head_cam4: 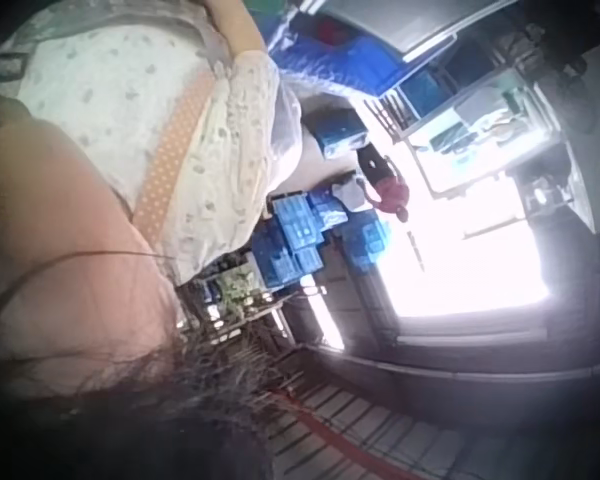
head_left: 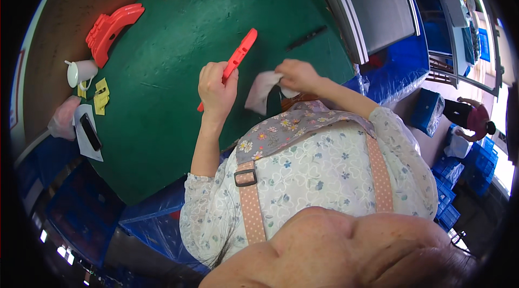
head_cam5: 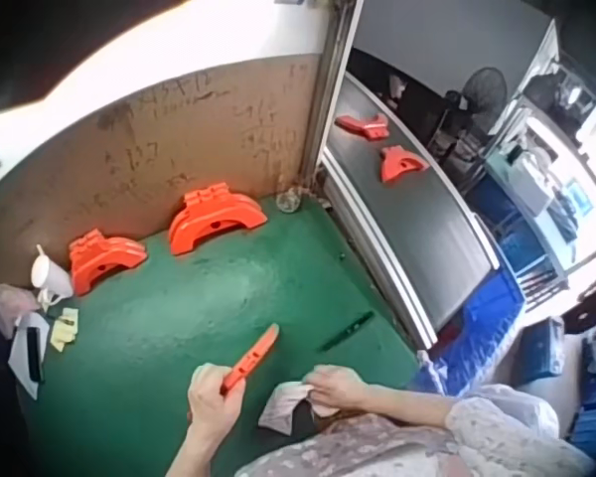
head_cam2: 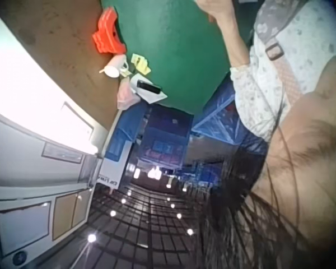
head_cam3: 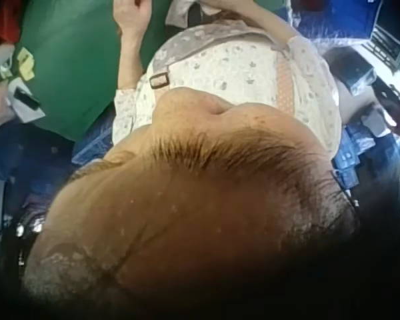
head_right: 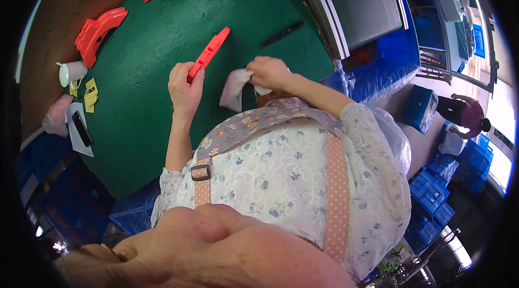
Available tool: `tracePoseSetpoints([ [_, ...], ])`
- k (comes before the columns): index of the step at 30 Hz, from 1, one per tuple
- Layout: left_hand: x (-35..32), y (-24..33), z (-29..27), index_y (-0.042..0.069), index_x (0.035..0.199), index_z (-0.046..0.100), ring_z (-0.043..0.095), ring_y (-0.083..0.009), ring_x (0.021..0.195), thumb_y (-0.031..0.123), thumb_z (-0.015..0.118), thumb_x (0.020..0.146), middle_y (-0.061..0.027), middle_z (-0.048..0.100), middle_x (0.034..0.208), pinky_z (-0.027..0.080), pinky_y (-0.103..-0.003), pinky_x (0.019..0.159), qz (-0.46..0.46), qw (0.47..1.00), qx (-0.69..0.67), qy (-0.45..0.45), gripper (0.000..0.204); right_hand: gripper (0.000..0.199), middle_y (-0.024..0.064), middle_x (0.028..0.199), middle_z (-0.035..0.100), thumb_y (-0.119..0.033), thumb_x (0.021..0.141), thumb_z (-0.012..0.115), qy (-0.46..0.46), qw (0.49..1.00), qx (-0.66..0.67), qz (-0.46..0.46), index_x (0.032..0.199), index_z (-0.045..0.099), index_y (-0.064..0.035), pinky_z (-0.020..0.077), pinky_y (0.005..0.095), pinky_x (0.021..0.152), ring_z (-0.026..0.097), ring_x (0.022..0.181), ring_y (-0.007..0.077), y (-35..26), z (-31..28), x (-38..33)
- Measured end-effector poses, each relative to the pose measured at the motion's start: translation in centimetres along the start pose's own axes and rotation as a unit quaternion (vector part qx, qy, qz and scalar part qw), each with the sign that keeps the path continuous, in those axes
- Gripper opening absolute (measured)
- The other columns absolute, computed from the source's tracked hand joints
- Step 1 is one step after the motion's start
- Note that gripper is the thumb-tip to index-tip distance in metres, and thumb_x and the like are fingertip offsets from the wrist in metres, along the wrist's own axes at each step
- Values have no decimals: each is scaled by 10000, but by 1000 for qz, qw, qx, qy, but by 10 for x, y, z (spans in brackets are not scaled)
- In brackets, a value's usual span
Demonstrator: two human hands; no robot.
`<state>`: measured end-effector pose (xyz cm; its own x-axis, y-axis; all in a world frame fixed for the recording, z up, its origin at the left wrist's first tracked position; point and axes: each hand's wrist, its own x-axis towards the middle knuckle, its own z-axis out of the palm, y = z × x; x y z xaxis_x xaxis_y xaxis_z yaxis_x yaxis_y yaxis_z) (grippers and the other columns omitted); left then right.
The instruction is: The person places a stack of plastic parts into a bin, then takes plastic pieces from a conveyor, trims their edges using a blade, applies liquid to them with a stick, wipes them with a cloth, and stacks them on the table.
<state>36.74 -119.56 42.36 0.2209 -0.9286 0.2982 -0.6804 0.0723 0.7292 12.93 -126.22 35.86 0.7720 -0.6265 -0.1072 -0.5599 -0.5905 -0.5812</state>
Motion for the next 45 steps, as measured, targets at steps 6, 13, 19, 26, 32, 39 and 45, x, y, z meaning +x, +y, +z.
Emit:
tracePoseSetpoints([
  [6,-1,7,-2,18,748,543,486,-271,627,22,643,670,-96,495,666,386,-366,574,33,998,-34,-37,127,215,83,939,569,-195,726,619,97,984,78,-129,912,628,-88,433,357,781,529,937,270,-55,-104,54],
  [13,-7,12,6,24,698,502,472,-291,597,0,617,636,-103,461,638,378,-378,546,13,996,-81,-40,133,227,105,866,607,-207,780,578,30,994,95,-52,956,583,-64,464,358,718,576,811,301,-72,-59,70],
  [19,-11,18,3,18,747,518,486,-289,611,-6,648,639,-108,486,661,390,-360,572,97,995,-15,-20,170,319,166,937,617,-198,757,564,177,948,229,133,1037,583,-45,479,338,732,609,843,288,-44,-77,105],
  [26,-12,15,-5,8,748,537,477,-219,582,8,649,712,-83,495,661,379,-314,534,44,996,-79,-10,118,386,64,975,608,-128,800,550,169,928,291,158,1172,526,-30,463,244,722,564,841,102,-18,-105,77],
  [32,-12,16,-4,9,747,540,486,-233,587,-1,652,688,-87,499,655,391,-328,548,20,996,-83,-20,127,406,70,913,621,-146,776,611,62,954,270,113,1169,540,-73,477,260,651,591,740,138,-71,-106,56],
  [39,-8,18,4,7,766,564,512,-263,597,10,663,683,-104,526,670,412,-337,555,-15,991,-135,-19,129,169,42,691,471,-201,662,649,130,967,-88,-198,790,570,-123,434,335,508,555,614,205,-75,-69,61],
  [45,-22,12,-1,3,758,568,497,-198,559,23,649,708,-83,513,654,397,-301,519,-88,984,-150,-28,98,164,42,697,480,-189,662,657,89,961,-24,-262,781,563,-127,411,357,496,545,602,228,-76,-70,42],
])
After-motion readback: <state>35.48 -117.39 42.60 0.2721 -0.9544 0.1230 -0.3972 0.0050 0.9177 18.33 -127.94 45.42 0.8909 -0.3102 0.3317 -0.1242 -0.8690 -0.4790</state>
